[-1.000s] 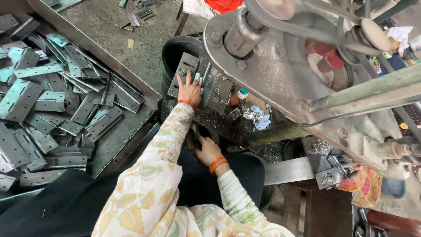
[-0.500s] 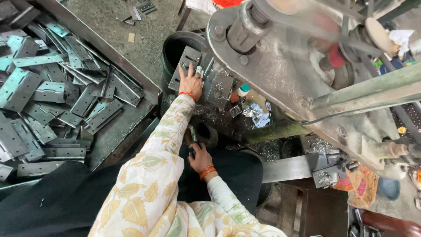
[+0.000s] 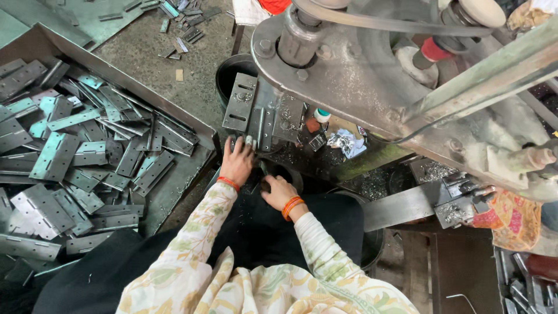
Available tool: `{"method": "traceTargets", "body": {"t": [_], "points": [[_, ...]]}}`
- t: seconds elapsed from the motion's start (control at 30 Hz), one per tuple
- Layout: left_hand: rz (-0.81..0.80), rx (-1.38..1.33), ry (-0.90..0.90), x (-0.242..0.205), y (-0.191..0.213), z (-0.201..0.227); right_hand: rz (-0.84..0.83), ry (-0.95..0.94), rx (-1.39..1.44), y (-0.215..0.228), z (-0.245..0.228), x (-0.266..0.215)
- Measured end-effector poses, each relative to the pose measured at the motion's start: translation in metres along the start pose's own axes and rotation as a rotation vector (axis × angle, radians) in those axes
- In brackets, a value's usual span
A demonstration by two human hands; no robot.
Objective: The person operates a manual press machine to shape metal pieces. They repeatedly place metal blanks into the press, activate the machine, and remove the finished pieces, placing them into a collection bin.
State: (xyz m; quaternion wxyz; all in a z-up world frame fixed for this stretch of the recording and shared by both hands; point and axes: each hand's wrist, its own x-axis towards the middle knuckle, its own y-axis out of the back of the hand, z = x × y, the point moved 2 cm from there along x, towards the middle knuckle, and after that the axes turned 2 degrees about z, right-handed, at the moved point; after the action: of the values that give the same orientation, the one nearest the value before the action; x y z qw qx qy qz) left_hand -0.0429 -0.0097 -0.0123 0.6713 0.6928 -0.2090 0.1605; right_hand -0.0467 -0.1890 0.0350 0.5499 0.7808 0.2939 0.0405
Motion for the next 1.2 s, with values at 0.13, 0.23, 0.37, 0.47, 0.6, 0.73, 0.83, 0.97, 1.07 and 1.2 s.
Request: {"method": "traceTargets", "body": {"t": [0.13, 0.23, 0.37, 0.47, 0.6, 0.73, 0.83, 0.97, 1.07, 1.2], "points": [[0.044, -0.005, 0.016, 0.002, -0.001, -0.001, 0.001, 0.003, -0.014, -0.006, 0.006, 0.001], [0.108, -0.076, 0.007, 0.018, 0.015, -0.001, 0.038, 0.077, 0.053, -0.007, 0.014, 0.001], [0.239, -0.254, 0.111, 0.023, 0.054, -0.001, 0.208, 0.225, 0.293, -0.001, 0.029, 0.016], [0.374, -0.52, 0.331, 0.015, 0.069, -0.002, 0.335, 0.159, 0.483, 0.0, 0.051, 0.039], [0.383, -1.378, 0.795, 0.014, 0.051, -0.011, 0.382, 0.158, 1.052, -0.003, 0.072, 0.078], [0.169, -1.979, 0.844, 0.032, 0.032, -0.022, 0.514, 0.176, 1.241, 0.016, 0.082, 0.088], [0.211, -0.702, 0.593, 0.051, 0.04, -0.042, 0.757, 0.047, 0.608, 0.04, 0.073, 0.077], [0.125, -0.39, 0.48, 0.057, 0.044, -0.039, 0.617, 0.234, -0.007, 0.047, 0.026, 0.078], [0.066, -0.408, 0.349, 0.045, 0.038, -0.014, 0.526, 0.328, -0.061, 0.04, -0.006, 0.088], [-0.087, -0.184, 0.222, 0.035, 0.014, 0.0, 0.43, 0.402, -0.041, 0.038, -0.016, 0.08]]}}
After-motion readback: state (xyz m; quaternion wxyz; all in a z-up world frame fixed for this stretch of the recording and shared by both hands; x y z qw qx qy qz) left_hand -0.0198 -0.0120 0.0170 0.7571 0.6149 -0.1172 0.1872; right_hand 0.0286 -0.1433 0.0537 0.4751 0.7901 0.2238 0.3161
